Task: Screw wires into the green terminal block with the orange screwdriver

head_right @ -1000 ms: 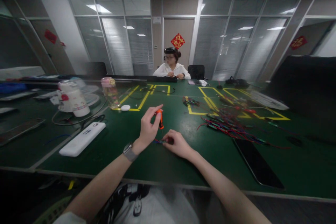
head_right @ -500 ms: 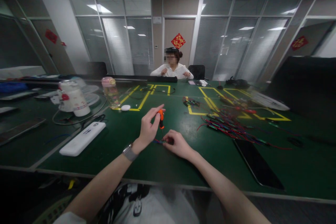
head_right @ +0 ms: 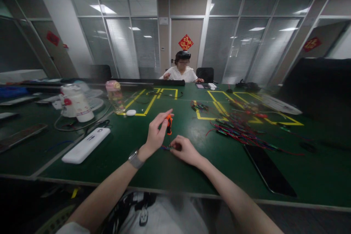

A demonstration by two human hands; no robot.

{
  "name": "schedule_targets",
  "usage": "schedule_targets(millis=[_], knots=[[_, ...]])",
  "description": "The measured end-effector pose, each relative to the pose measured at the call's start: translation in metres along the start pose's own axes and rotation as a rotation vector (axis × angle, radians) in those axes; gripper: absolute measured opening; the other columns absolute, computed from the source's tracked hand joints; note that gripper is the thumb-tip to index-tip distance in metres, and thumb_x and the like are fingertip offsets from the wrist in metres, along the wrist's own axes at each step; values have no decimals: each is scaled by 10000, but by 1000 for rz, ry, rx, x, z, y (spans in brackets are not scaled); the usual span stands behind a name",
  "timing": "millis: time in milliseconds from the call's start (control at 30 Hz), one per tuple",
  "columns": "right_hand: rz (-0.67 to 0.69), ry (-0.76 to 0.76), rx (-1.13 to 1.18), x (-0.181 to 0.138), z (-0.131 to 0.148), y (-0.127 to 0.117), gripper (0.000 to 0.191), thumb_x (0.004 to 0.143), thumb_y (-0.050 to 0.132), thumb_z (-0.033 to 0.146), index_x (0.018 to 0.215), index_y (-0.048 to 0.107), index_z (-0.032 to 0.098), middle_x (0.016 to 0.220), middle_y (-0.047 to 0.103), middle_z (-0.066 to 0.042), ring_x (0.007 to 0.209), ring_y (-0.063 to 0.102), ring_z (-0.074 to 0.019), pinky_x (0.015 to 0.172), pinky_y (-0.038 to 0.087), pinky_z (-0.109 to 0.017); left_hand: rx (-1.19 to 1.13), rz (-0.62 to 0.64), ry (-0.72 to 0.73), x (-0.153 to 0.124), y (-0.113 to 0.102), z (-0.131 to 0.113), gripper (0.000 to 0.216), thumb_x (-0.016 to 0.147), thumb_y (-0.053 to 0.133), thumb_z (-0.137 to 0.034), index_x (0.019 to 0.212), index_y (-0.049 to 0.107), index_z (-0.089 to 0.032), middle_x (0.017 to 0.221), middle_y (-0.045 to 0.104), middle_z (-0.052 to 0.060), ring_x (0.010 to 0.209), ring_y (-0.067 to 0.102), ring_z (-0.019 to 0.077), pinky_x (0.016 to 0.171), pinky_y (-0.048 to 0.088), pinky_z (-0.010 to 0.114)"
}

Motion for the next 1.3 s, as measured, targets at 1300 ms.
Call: schedule_targets(millis=[1300], knots=[[-7, 22, 17, 0, -3, 1, 100, 724, 658, 89, 793, 666, 161, 773, 564, -7, 688, 543, -147, 642, 432, -262, 62, -84, 6, -1, -1, -1, 202, 930, 545, -233, 1082, 676, -210, 913, 553, 32, 830, 568, 141, 752, 477, 262]])
Point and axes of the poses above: each hand's wrist, its own x-axis towards the middle knuckle, its own y-axis out of the palm, z = x × y, the point moved 4 cm from there along x, towards the middle knuckle
